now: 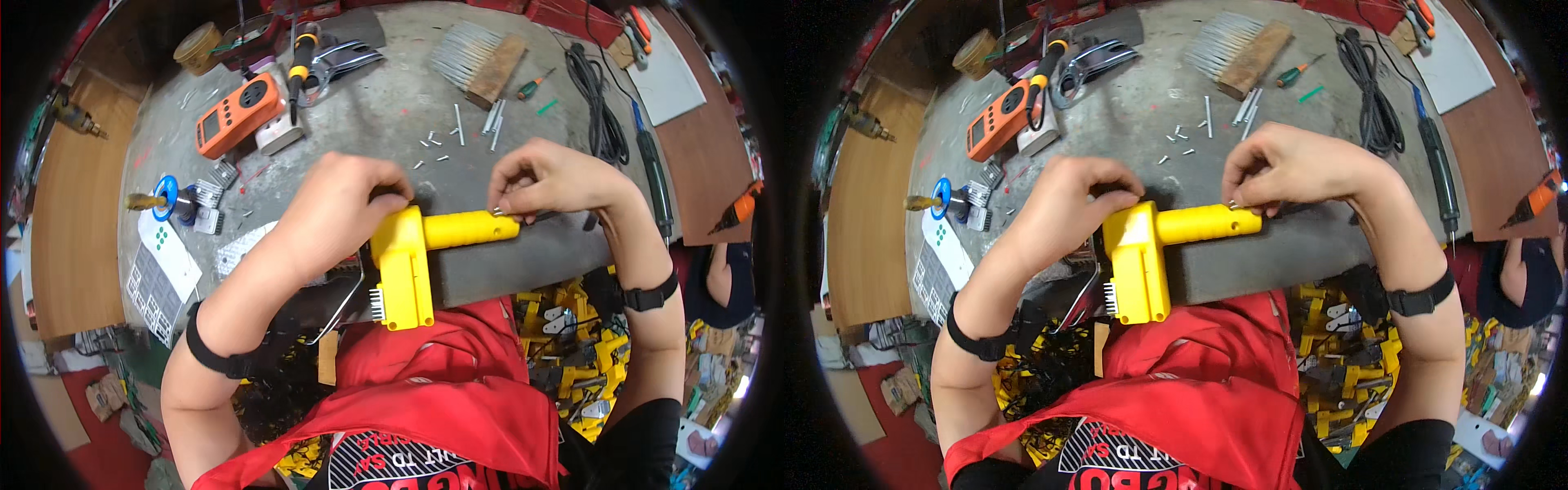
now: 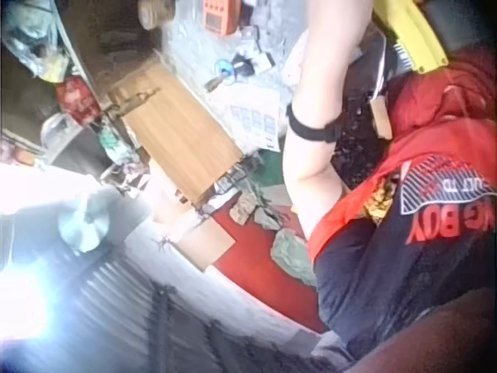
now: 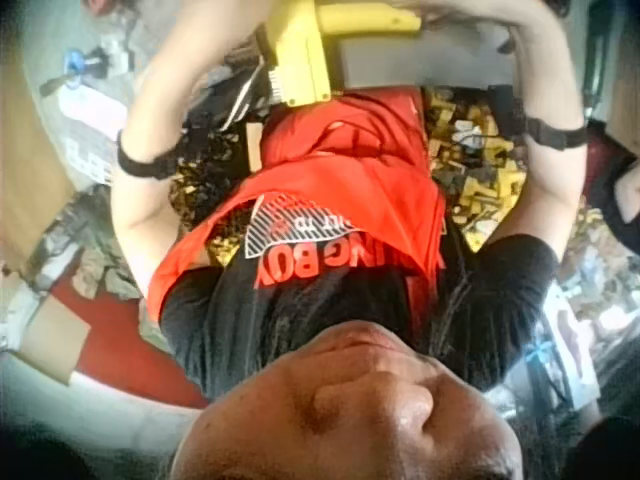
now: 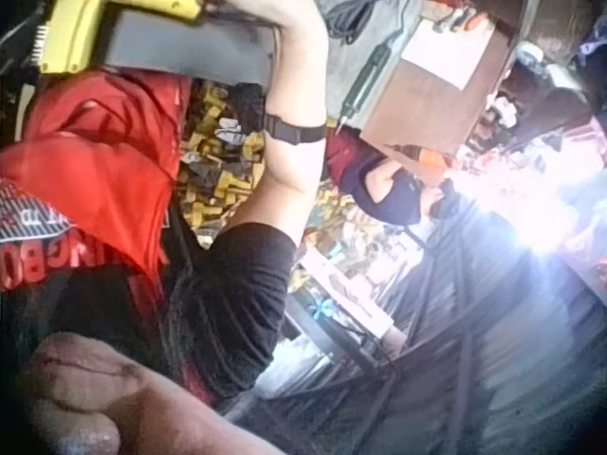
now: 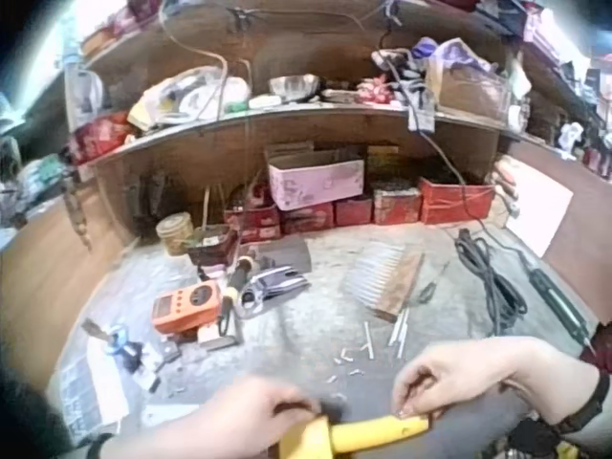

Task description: Assembling the internal electronic components and outer casing of a yellow plastic tool using an electric screwdriver.

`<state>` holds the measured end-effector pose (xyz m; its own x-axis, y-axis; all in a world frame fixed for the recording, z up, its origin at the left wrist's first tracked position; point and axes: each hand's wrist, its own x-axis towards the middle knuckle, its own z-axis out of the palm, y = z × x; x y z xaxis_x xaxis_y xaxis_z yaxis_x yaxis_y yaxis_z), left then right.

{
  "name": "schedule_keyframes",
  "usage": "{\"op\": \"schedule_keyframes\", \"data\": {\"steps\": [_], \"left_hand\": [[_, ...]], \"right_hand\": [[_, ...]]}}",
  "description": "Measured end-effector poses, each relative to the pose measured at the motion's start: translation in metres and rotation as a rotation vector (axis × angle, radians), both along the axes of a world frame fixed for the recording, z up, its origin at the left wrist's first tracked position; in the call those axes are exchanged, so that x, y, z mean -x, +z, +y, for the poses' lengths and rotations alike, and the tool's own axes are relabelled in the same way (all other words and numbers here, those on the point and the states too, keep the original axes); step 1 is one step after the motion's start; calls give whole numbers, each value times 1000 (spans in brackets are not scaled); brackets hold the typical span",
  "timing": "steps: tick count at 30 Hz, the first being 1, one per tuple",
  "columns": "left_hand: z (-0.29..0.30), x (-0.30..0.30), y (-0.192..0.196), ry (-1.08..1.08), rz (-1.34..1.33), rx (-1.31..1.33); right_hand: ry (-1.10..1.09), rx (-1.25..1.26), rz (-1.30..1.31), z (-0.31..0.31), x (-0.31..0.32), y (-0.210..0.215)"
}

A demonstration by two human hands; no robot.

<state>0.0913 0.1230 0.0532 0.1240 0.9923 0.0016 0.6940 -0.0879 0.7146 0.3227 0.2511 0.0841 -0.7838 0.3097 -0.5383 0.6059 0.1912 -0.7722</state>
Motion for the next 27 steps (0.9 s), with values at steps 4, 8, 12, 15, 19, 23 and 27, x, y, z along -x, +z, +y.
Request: {"op": "schedule_keyframes", "data": {"steps": [4,8,12,15,19,23,27], "left_hand": [[-10,-5,0,-16,114,-94],[-11,-8,0,-42,266,-160],[0,2,-2,-10,102,21],[26,6,-11,-98,233,-139],[57,-10,-28,-210,488,-216],[66,-17,-39,-276,582,-210],[59,-17,-38,-273,615,-180]], "right_hand": [[130,-120,-104,1,9,7],[118,-178,-93,0,10,4],[71,-214,-71,-8,6,5],[-175,-248,41,-23,-9,4],[-123,-567,286,-53,-22,-16],[-130,-627,285,-60,-17,-14],[-105,-699,296,-55,-15,-13]]}}
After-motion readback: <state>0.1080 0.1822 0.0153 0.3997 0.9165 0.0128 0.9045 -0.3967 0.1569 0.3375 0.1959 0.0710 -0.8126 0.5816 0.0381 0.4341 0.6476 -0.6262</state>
